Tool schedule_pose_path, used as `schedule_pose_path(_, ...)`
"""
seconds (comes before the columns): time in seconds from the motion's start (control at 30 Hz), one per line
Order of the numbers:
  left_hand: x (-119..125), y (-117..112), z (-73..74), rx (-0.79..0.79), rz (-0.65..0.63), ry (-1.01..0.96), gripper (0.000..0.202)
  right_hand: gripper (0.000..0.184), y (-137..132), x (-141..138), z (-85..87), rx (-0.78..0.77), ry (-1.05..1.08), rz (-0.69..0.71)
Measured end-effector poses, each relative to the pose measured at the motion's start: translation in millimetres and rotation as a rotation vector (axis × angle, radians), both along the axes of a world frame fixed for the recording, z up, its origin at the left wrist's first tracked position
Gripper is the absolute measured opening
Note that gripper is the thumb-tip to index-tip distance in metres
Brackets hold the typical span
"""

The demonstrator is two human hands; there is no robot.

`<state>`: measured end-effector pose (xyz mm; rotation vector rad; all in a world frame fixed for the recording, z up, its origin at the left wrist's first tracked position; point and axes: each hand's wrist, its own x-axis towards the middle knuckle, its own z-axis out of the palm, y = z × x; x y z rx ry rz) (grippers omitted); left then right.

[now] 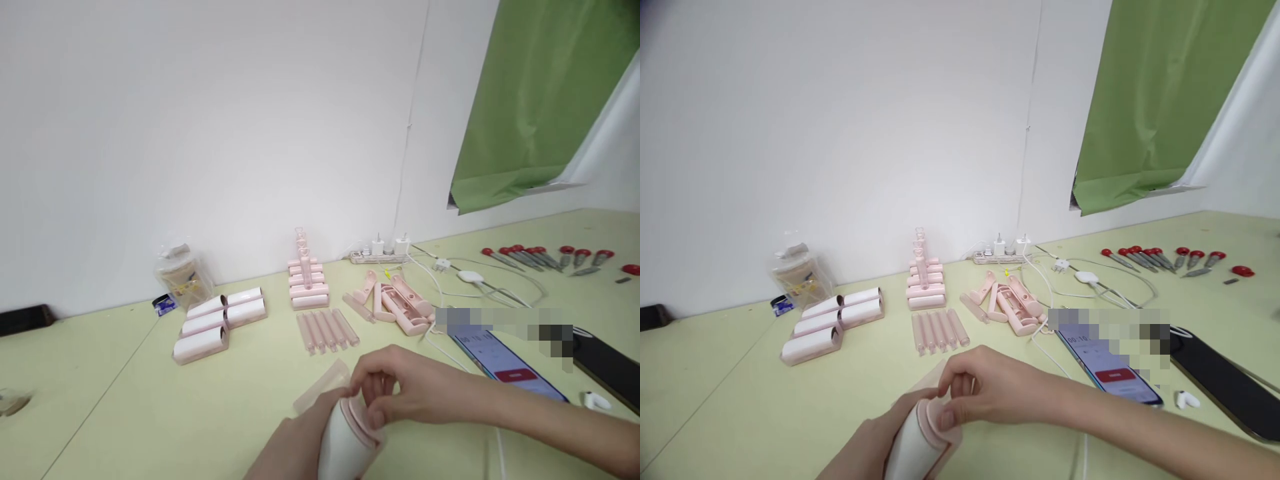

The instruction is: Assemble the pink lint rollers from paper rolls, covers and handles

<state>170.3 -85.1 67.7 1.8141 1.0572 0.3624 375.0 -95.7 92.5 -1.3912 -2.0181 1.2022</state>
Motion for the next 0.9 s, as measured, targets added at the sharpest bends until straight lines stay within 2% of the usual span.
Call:
schedule_pose_path(0.1, 13, -2, 3.3, -0.052, 0.162, -0.392, 0.057, 0.048, -1, -6, -14.3, 0.001, 0.303, 0.028)
schedule_pose_path(0.17, 22, -1, 5.4, -0.097, 0.273, -0.558, 0.061, 0.062, -2, -16, -26.0, -0.022, 0.503, 0.03)
schedule_pose_path(0.23, 25, 3, 4.5, -0.139, 0.273, -0.651, 0.069, 0.064, -1, -25, -36.5, -0.055, 0.645, -0.019)
schedule_pose_path(0.3, 22, 10, -1.4, -0.061, 0.213, -0.681, 0.078, 0.054, 3, -27, -42.9, -0.06, 0.694, -0.072)
schedule_pose_path(0.33, 18, 14, -6.5, 0.021, 0.203, -0.649, 0.085, 0.051, 5, -25, -44.1, -0.039, 0.675, -0.096)
schedule_pose_path(0.4, 6, 22, -21.1, 0.184, 0.238, -0.457, 0.101, 0.049, 11, -17, -43.3, 0.064, 0.562, -0.175)
schedule_pose_path(0.43, -1, 26, -30.2, 0.223, 0.261, -0.332, 0.11, 0.049, 14, -11, -42.1, 0.14, 0.484, -0.23)
schedule_pose_path(0.5, -13, 32, -49.6, 0.18, 0.257, -0.174, 0.116, 0.049, 20, 0, -39.7, 0.26, 0.327, -0.293)
schedule_pose_path(0.57, -23, 37, -66.9, 0.083, 0.177, -0.181, 0.099, 0.044, 25, 5, -39.4, 0.311, 0.21, -0.258)
schedule_pose_path(0.67, -33, 43, -81.2, 0.001, 0.0, -0.266, 0.07, 0.037, 30, 2, -42.8, 0.375, 0.071, -0.075)
schedule_pose_path(0.77, -38, 46, -82.8, 0.004, -0.065, -0.233, 0.056, 0.033, 29, -8, -47.1, 0.485, -0.117, 0.102)
schedule_pose_path(0.9, -41, 47, -79.6, -0.002, -0.089, -0.232, 0.045, 0.032, 22, -19, -52.5, 0.525, -0.276, 0.182)
